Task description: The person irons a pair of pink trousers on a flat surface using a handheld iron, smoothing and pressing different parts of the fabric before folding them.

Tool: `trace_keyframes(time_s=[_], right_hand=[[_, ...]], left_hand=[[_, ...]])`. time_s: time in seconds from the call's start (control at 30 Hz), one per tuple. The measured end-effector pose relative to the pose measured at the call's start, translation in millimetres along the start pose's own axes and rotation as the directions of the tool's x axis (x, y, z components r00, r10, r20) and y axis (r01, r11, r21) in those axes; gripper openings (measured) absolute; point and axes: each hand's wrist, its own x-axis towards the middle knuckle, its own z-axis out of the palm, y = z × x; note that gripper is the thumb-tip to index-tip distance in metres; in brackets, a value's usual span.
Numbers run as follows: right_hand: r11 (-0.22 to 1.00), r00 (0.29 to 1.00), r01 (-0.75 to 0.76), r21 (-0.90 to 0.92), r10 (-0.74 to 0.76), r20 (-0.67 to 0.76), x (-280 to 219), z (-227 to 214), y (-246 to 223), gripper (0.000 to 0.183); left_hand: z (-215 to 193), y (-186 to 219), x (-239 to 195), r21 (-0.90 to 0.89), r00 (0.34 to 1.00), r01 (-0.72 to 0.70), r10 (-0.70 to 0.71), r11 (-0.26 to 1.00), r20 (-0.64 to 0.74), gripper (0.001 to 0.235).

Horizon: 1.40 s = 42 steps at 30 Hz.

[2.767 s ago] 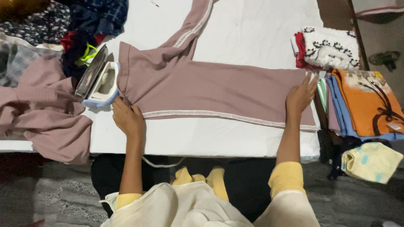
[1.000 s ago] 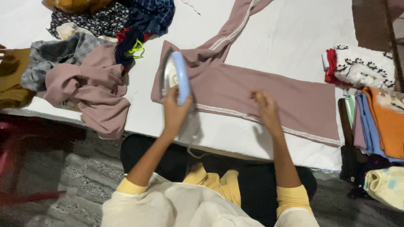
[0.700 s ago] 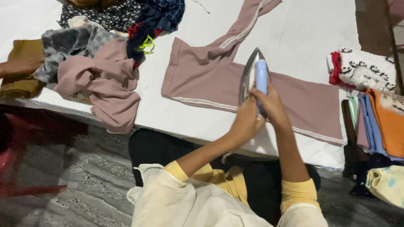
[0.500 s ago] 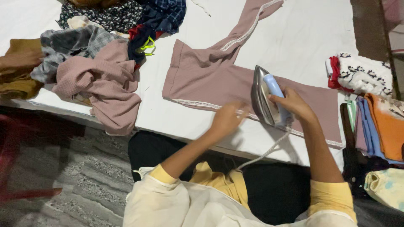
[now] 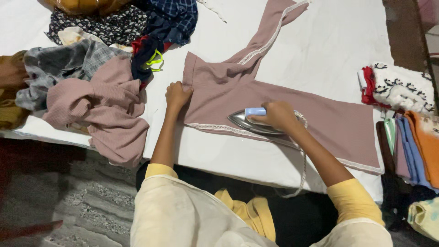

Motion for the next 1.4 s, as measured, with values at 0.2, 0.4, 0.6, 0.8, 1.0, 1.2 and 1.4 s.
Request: trace_keyframes(time_s=[0.2,0.4,0.6,0.8,1.0,1.2,1.4], right_hand=[[0.999,0.998,0.033,-0.021,-0.034,-0.055,50.7,9.6,-15.1,0.075],[1.0,0.996,0.019,0.017,-0.02,0.084,81.6,9.9,-30.6,0.076],[0.974,0.964,0.21,-0.081,-0.192,0.181,95.2,22.8,-58.9,0.081],[0.994,0.94,0.105,0.037,-0.087,-0.329,127.1,31.4,-74.5,0.074],[0.992,0.987,0.115,-0.06,-0.121,-0.107,106.8,22.6,-81.9,0.077],[0.979,0.98,0.2,0.029,-0.2,0.016,62.0,21.6,-82.3,0.077],[0.998,0.997,-0.046,0.051,0.049,-0.068,93.6,25.1,-72.5,0.076]], left_hand=[[-16.0,9.7,-17.3,-0.316,0.991,-0.114,0.083,0.942,-0.108,0.034],[-41.4,25.4,-27.7,-0.308,0.991,-0.109,0.08,0.945,-0.104,0.034],[-34.0,21.0,-24.9,-0.285,0.994,-0.073,0.048,0.956,-0.094,0.038],[-29.5,9.5,-31.0,-0.258,0.989,-0.096,0.062,0.961,-0.136,0.055],[-53.1,19.4,-58.4,-0.33,0.996,-0.079,0.061,0.941,-0.066,0.072],[-53.2,17.7,-62.8,-0.407,0.966,-0.257,0.234,0.877,-0.106,0.063],[-38.7,2.9,-58.0,-0.52,0.958,-0.262,0.285,0.813,-0.037,0.042]])
